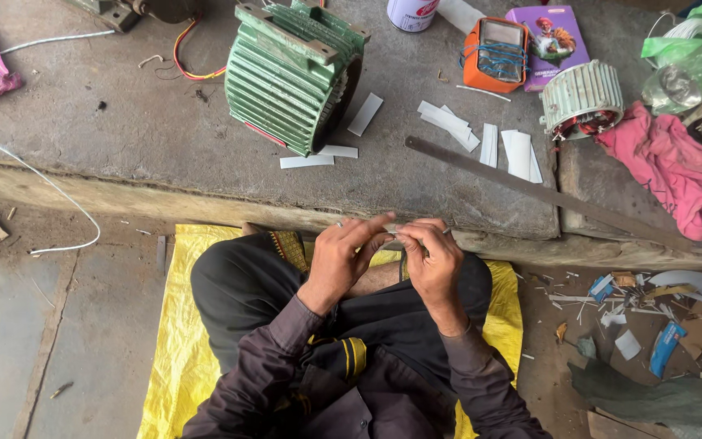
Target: The person sits on the floor and inserts white paper insulation strips into the slots of a green electric motor stator, folding and shaping each strip by hand before pressing it into a slot. They rotate the stator between insertions and handle several strips one at a time.
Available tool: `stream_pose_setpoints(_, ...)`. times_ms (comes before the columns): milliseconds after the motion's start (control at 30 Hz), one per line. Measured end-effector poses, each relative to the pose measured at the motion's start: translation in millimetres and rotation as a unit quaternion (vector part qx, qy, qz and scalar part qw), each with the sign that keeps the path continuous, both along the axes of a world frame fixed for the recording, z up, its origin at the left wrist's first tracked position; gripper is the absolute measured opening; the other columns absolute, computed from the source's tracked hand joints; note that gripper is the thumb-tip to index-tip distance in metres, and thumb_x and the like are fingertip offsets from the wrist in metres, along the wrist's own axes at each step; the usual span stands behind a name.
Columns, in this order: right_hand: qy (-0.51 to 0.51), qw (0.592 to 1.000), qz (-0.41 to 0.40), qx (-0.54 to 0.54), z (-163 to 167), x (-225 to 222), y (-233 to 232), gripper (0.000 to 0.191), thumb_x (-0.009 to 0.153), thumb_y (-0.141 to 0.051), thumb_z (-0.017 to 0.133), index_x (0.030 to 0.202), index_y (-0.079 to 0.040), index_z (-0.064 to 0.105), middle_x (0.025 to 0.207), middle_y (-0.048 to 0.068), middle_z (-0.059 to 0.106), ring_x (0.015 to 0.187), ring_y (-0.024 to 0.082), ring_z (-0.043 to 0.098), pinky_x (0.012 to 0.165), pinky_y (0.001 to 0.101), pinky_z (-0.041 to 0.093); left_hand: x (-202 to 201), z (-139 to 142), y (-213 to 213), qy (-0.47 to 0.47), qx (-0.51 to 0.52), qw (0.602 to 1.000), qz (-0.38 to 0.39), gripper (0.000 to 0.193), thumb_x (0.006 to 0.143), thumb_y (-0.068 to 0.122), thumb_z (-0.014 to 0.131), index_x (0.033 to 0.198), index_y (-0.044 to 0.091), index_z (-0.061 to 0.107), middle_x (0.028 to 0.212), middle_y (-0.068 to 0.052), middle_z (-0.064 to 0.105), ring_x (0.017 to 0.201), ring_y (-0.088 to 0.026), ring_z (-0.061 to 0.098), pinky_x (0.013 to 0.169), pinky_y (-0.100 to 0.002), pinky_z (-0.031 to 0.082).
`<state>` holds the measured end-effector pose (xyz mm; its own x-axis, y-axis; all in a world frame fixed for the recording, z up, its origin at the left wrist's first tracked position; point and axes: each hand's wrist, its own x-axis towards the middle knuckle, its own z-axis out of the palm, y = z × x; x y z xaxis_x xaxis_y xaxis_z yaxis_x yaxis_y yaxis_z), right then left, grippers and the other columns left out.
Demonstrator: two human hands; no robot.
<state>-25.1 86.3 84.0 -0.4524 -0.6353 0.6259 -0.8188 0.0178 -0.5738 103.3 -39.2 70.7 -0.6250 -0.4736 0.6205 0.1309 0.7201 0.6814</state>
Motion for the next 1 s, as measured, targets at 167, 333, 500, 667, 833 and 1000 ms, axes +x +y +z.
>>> stream_pose_setpoints(167,-0.027,1.000,-0.005,-0.011,-18.8,-2.4,2.4,0.010,0.095,-0.007,0.076,0.102,-0.004,0.071,0.099,0.009,0.073,0.095,0.023,0.072,0.080,0.0328,0.058,0.4,2.9,1.2,-0.006,-0.022,1.000,0.005,0.013,0.093,0.009,0.073,0.106,0.010,0.074,0.106,-0.002,0.075,0.086,-0.020,0.073,0.072,-0.032,0.054)
stream_pose_setpoints(333,-0.073,0.996,0.035,0.032,-28.7,-14.5,3.7,0.013,0.096,-0.015,0.075,0.104,-0.005,0.074,0.102,0.008,0.076,0.097,0.021,0.074,0.081,0.0325,0.059,-6.6,2.6,-4.9,-0.104,-0.047,0.993,0.026,0.011,0.096,0.012,0.071,0.105,0.006,0.070,0.098,-0.005,0.072,0.073,-0.022,0.066,0.068,-0.035,0.049)
stream_pose_setpoints(500,-0.093,0.990,-0.045,0.097,-30.5,-60.9,-21.8,0.018,0.101,-0.022,0.069,0.111,-0.008,0.073,0.113,0.010,0.076,0.092,0.023,0.072,0.086,0.0380,0.056,-54.5,-7.8,-44.7,-0.324,-0.195,0.925,0.038,0.016,0.091,0.005,0.057,0.100,0.009,0.069,0.091,-0.010,0.067,0.073,-0.022,0.059,0.072,-0.039,0.048)
stream_pose_setpoints(667,0.046,0.963,-0.090,0.251,-7.4,-126.9,-77.3,0.035,0.092,-0.025,0.078,0.123,-0.011,0.071,0.117,0.013,0.069,0.117,0.034,0.059,0.103,0.0482,0.046,-115.3,-2.7,-85.2,-0.394,-0.221,0.892,0.030,0.011,0.089,0.016,0.064,0.087,0.009,0.073,0.098,-0.012,0.069,0.097,-0.027,0.065,0.083,-0.048,0.047)
stream_pose_setpoints(833,0.024,0.921,-0.094,0.378,12.9,-147.8,-109.6,0.043,0.081,-0.030,0.084,0.119,-0.015,0.071,0.121,0.014,0.064,0.122,0.037,0.053,0.100,0.0560,0.041,-134.8,5.3,-86.2,-0.374,-0.255,0.890,0.059,0.010,0.087,0.013,0.065,0.089,0.012,0.075,0.100,-0.007,0.072,0.105,-0.024,0.067,0.090,-0.050,0.045)
stream_pose_setpoints(1000,0.043,0.911,-0.025,0.409,1.9,-156.8,-115.7,0.032,0.081,-0.030,0.088,0.103,-0.011,0.075,0.119,0.016,0.067,0.119,0.039,0.056,0.101,0.0559,0.042,-127.9,-12.4,-84.7,-0.350,-0.186,0.917,0.036,0.017,0.090,0.019,0.068,0.104,0.012,0.072,0.103,-0.006,0.071,0.108,-0.026,0.065,0.094,-0.050,0.045)
